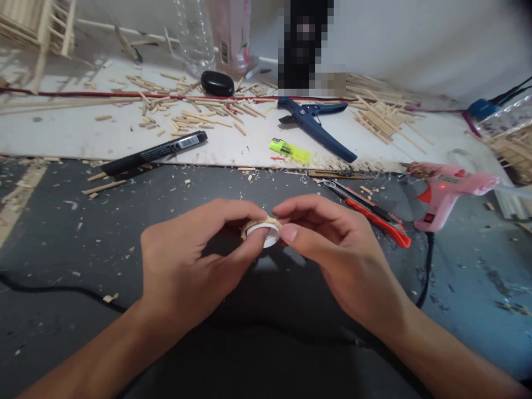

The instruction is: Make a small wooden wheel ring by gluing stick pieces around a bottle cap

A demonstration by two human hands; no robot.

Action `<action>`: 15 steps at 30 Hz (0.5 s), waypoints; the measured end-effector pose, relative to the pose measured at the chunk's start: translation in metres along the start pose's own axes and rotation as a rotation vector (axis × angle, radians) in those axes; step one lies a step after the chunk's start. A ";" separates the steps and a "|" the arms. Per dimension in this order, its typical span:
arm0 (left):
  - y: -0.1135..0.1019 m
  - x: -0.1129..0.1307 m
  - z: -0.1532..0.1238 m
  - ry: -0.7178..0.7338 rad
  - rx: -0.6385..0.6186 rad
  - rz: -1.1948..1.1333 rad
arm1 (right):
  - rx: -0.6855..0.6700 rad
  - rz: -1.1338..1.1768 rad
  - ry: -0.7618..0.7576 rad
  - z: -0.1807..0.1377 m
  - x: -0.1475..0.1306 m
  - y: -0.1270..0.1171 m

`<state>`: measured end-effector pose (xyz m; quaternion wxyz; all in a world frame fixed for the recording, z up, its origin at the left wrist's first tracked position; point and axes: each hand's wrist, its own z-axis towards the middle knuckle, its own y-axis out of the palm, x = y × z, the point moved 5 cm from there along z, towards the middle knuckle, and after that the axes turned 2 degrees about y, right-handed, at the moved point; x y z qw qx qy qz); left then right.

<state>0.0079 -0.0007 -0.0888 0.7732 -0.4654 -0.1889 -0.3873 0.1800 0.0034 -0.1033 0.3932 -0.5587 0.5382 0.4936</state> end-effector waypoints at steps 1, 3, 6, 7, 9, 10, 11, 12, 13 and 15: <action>-0.001 -0.002 0.000 -0.039 0.002 -0.009 | -0.001 -0.013 -0.023 -0.001 -0.002 0.000; -0.001 -0.003 0.001 -0.087 -0.001 -0.023 | 0.006 -0.054 -0.067 -0.003 -0.005 0.000; -0.001 -0.003 0.002 -0.089 -0.005 -0.032 | 0.035 -0.163 -0.157 -0.006 -0.009 0.000; 0.000 -0.003 0.001 -0.083 -0.009 -0.034 | 0.045 -0.209 -0.192 -0.007 -0.010 0.000; 0.000 -0.002 0.001 -0.062 -0.011 -0.039 | 0.054 -0.290 -0.248 -0.009 -0.011 0.000; 0.000 -0.002 0.001 -0.053 -0.012 -0.038 | 0.052 -0.317 -0.264 -0.010 -0.012 0.001; 0.000 -0.002 0.000 -0.044 -0.014 -0.033 | 0.048 -0.333 -0.270 -0.010 -0.012 0.000; 0.000 -0.002 0.000 -0.034 -0.013 -0.028 | 0.045 -0.341 -0.268 -0.009 -0.011 0.000; 0.000 -0.002 0.000 -0.021 -0.012 -0.024 | 0.043 -0.347 -0.258 -0.008 -0.011 0.000; 0.001 -0.002 0.000 -0.010 -0.022 -0.010 | 0.038 -0.369 -0.239 -0.006 -0.012 -0.002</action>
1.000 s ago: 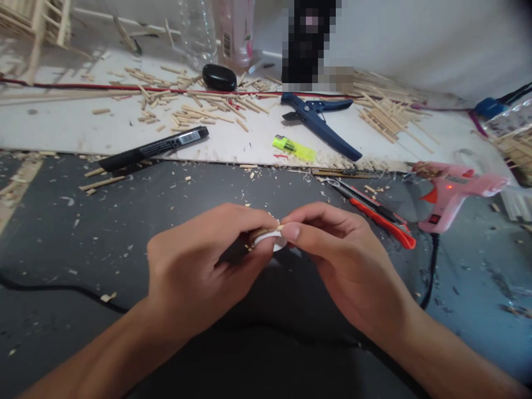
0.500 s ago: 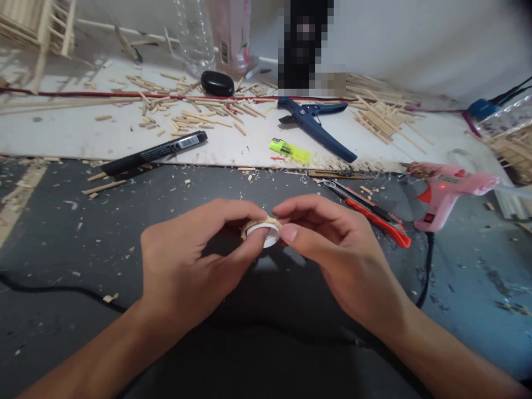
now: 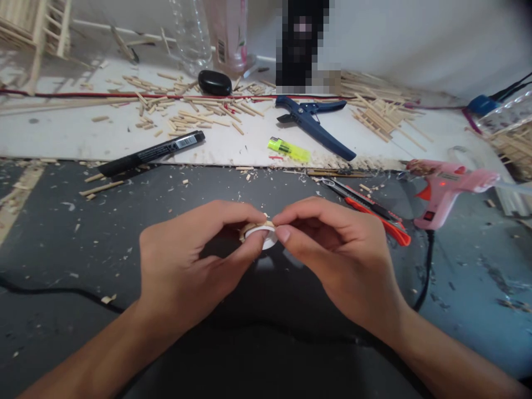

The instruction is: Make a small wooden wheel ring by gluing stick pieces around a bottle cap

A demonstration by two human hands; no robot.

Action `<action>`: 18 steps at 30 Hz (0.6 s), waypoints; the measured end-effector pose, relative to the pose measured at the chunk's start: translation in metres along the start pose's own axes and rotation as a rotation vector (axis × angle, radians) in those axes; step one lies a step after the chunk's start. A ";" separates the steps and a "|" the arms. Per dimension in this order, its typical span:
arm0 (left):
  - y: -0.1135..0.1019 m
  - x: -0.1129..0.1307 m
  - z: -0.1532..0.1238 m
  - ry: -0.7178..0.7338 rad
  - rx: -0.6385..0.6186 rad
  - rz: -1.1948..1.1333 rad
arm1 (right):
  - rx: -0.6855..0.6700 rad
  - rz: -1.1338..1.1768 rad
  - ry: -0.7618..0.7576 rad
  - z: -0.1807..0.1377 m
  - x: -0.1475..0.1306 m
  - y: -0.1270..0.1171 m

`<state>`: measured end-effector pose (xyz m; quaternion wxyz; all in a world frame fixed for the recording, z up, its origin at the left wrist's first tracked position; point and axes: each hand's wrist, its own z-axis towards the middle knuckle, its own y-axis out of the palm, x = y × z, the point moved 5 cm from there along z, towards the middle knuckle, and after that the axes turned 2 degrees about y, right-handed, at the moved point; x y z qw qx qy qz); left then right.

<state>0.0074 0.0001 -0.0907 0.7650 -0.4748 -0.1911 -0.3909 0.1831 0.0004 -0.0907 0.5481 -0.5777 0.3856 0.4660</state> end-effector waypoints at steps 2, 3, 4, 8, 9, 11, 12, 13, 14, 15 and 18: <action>0.000 0.001 0.000 0.011 -0.004 0.010 | -0.020 -0.052 -0.033 0.002 -0.003 -0.001; 0.001 0.001 0.001 0.010 -0.009 0.013 | -0.031 -0.093 -0.072 0.003 -0.005 -0.002; 0.001 0.001 0.001 0.005 -0.014 0.016 | -0.041 -0.136 -0.115 0.003 -0.008 -0.002; 0.000 0.001 0.002 -0.017 -0.016 0.008 | -0.057 -0.208 -0.164 0.002 -0.011 -0.004; 0.000 0.000 0.002 -0.020 -0.017 0.003 | -0.058 -0.182 -0.143 0.002 -0.010 -0.004; 0.000 0.000 0.002 -0.014 -0.023 -0.010 | -0.061 -0.108 -0.089 0.002 -0.006 -0.003; 0.001 0.000 0.001 -0.010 -0.029 -0.013 | -0.059 -0.063 -0.061 0.002 -0.005 -0.003; 0.001 0.000 0.000 -0.004 -0.031 -0.012 | -0.055 -0.018 -0.034 0.003 -0.003 -0.003; 0.001 0.000 0.000 0.006 -0.031 -0.010 | -0.053 0.019 -0.008 0.003 -0.002 -0.002; 0.001 0.000 -0.001 0.016 -0.024 -0.006 | -0.052 0.046 0.010 0.004 -0.001 -0.002; 0.000 0.002 -0.002 0.056 -0.005 -0.004 | -0.063 0.083 0.037 0.006 -0.001 0.000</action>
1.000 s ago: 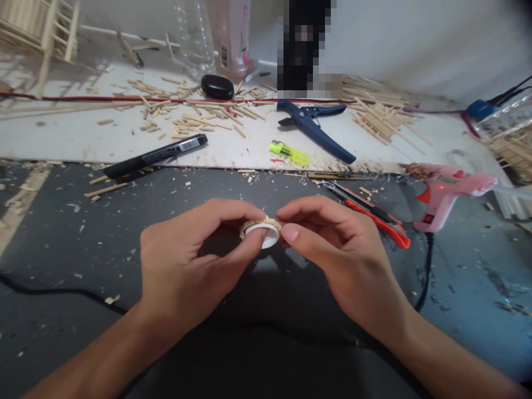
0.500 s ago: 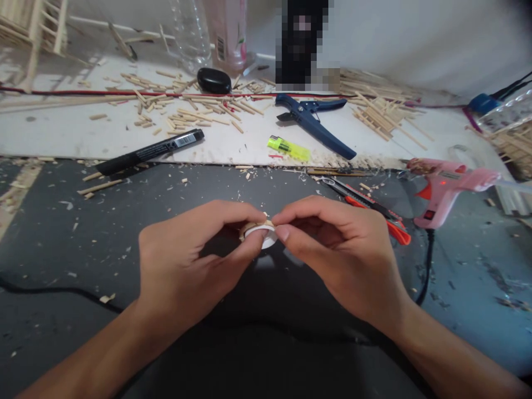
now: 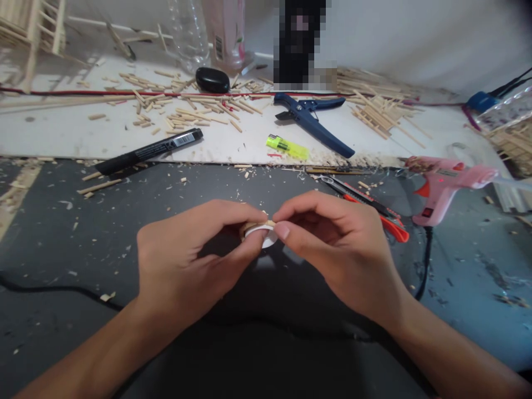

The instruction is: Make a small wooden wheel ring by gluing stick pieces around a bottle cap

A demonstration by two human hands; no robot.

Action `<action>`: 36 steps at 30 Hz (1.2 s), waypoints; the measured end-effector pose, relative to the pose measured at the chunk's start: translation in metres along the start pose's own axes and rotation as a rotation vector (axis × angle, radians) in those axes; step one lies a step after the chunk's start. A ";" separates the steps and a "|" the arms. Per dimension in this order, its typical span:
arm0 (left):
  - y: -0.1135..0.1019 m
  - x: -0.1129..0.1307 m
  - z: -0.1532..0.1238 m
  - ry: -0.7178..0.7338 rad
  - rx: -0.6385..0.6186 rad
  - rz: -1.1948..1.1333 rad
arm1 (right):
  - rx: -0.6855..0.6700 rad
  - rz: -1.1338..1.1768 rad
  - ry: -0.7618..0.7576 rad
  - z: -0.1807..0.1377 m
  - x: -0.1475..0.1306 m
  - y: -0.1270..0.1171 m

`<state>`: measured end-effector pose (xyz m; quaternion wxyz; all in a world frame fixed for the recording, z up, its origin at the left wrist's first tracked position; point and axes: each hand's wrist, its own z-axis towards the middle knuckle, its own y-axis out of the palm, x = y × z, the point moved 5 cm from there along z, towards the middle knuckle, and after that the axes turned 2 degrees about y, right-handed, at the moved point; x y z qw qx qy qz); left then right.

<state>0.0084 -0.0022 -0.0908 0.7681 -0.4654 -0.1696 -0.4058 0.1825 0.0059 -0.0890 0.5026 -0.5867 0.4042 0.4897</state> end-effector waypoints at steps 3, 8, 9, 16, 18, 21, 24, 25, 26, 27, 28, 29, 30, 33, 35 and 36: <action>0.001 0.002 0.000 0.048 -0.020 0.016 | -0.016 0.018 0.027 0.001 0.000 0.000; 0.001 0.004 0.001 0.101 -0.062 0.014 | -0.033 0.037 0.075 0.002 0.001 0.000; 0.002 0.004 0.001 0.111 -0.069 0.006 | -0.033 0.039 0.083 0.002 0.001 0.000; 0.003 0.006 0.003 0.074 -0.087 -0.002 | -0.039 0.039 0.116 0.002 0.002 0.000; 0.003 0.006 0.004 0.049 -0.060 0.011 | -0.043 0.058 0.095 0.002 0.002 0.001; 0.002 0.006 0.005 0.037 -0.036 0.017 | -0.059 0.096 0.084 0.001 0.005 0.004; 0.001 0.005 0.004 0.033 -0.027 0.022 | -0.057 0.094 0.096 -0.001 0.009 0.005; 0.001 0.005 0.004 0.024 -0.028 0.027 | -0.052 0.093 0.096 -0.001 0.010 0.005; 0.001 0.004 0.004 0.018 -0.026 0.030 | -0.049 0.094 0.097 -0.001 0.010 0.005; 0.001 0.004 0.003 0.015 -0.026 0.033 | -0.048 0.095 0.097 -0.001 0.011 0.005; 0.002 0.004 0.003 0.015 -0.027 0.031 | -0.047 0.099 0.096 0.000 0.011 0.005; 0.002 0.005 0.003 0.018 -0.027 0.024 | -0.048 0.103 0.096 0.000 0.012 0.006; 0.002 0.005 0.003 0.019 -0.027 0.015 | -0.048 0.107 0.096 0.000 0.012 0.006; 0.003 0.002 0.002 -0.002 -0.023 -0.044 | -0.033 0.112 0.096 0.000 0.011 0.006; 0.005 -0.002 0.001 -0.051 -0.032 -0.119 | -0.012 0.106 0.101 -0.001 0.010 0.005; 0.006 -0.005 0.000 -0.093 -0.042 -0.176 | 0.004 0.104 0.100 -0.001 0.009 0.005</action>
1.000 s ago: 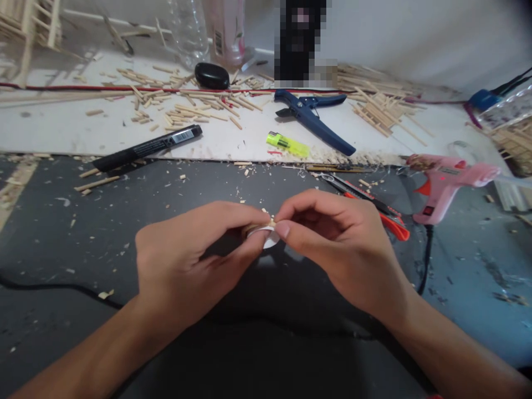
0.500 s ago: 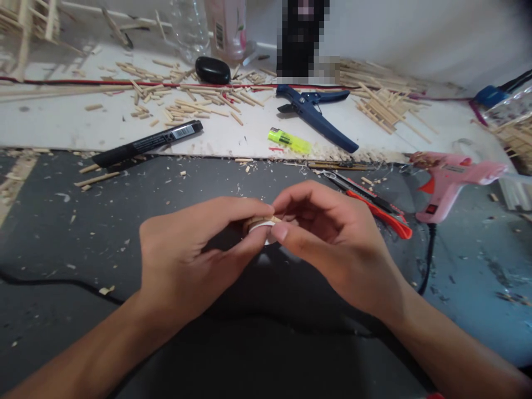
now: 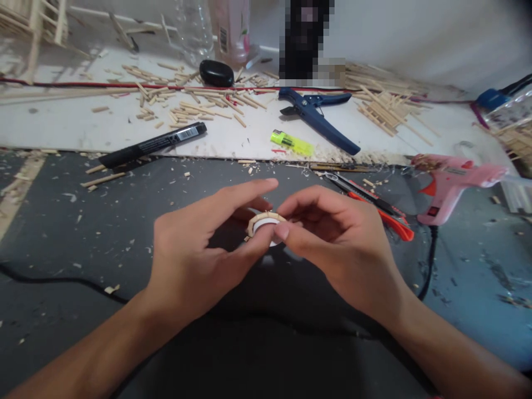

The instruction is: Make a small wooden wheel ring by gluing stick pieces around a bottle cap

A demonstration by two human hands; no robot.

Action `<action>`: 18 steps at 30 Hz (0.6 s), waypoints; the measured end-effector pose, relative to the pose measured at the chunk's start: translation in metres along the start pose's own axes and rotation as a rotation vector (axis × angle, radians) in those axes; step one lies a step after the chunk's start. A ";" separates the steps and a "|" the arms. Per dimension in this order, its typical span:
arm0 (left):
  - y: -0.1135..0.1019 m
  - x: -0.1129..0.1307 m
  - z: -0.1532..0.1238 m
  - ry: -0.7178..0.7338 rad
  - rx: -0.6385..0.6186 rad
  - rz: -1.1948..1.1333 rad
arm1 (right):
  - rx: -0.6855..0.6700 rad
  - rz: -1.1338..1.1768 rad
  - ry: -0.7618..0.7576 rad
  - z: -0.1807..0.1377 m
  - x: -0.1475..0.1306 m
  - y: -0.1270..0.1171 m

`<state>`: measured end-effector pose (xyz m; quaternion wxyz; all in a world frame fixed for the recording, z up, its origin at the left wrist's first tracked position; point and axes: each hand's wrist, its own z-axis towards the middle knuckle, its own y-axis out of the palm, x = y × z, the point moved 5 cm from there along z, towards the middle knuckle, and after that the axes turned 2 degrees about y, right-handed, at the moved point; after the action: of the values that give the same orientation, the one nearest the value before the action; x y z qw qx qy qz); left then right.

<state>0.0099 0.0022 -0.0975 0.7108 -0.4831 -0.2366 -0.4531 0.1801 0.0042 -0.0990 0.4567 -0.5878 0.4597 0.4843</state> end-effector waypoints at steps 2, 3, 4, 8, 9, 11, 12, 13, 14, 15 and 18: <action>0.003 -0.008 0.000 -0.124 -0.034 -0.149 | 0.031 0.001 -0.012 -0.001 -0.001 -0.001; 0.004 -0.012 0.000 -0.185 -0.048 -0.226 | 0.043 0.002 -0.018 -0.001 -0.002 -0.002; 0.005 -0.014 0.000 -0.235 -0.055 -0.291 | 0.054 0.003 -0.022 -0.001 -0.002 -0.002; 0.002 -0.015 0.003 -0.267 0.004 -0.325 | 0.065 -0.001 -0.034 0.000 0.001 -0.001; 0.000 -0.014 0.003 -0.255 0.029 -0.296 | 0.061 -0.007 -0.044 0.000 0.001 0.000; -0.003 -0.012 0.002 -0.236 0.066 -0.228 | 0.053 -0.022 -0.067 0.000 0.000 0.000; -0.005 -0.011 0.001 -0.230 0.080 -0.192 | 0.052 -0.029 -0.076 0.000 0.000 0.000; -0.006 -0.011 0.000 -0.226 0.088 -0.160 | 0.050 -0.035 -0.081 -0.001 -0.001 0.000; -0.006 -0.010 -0.001 -0.221 0.091 -0.133 | 0.047 -0.040 -0.084 -0.001 -0.001 0.000; -0.007 -0.010 -0.001 -0.216 0.088 -0.113 | 0.043 -0.046 -0.084 -0.001 -0.002 0.000; -0.007 -0.009 -0.003 -0.210 0.084 -0.087 | 0.035 -0.067 -0.081 -0.001 -0.003 0.000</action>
<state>-0.0005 0.0020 -0.1023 0.6812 -0.4872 -0.3494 -0.4201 0.1804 0.0032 -0.0964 0.5013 -0.5745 0.4293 0.4841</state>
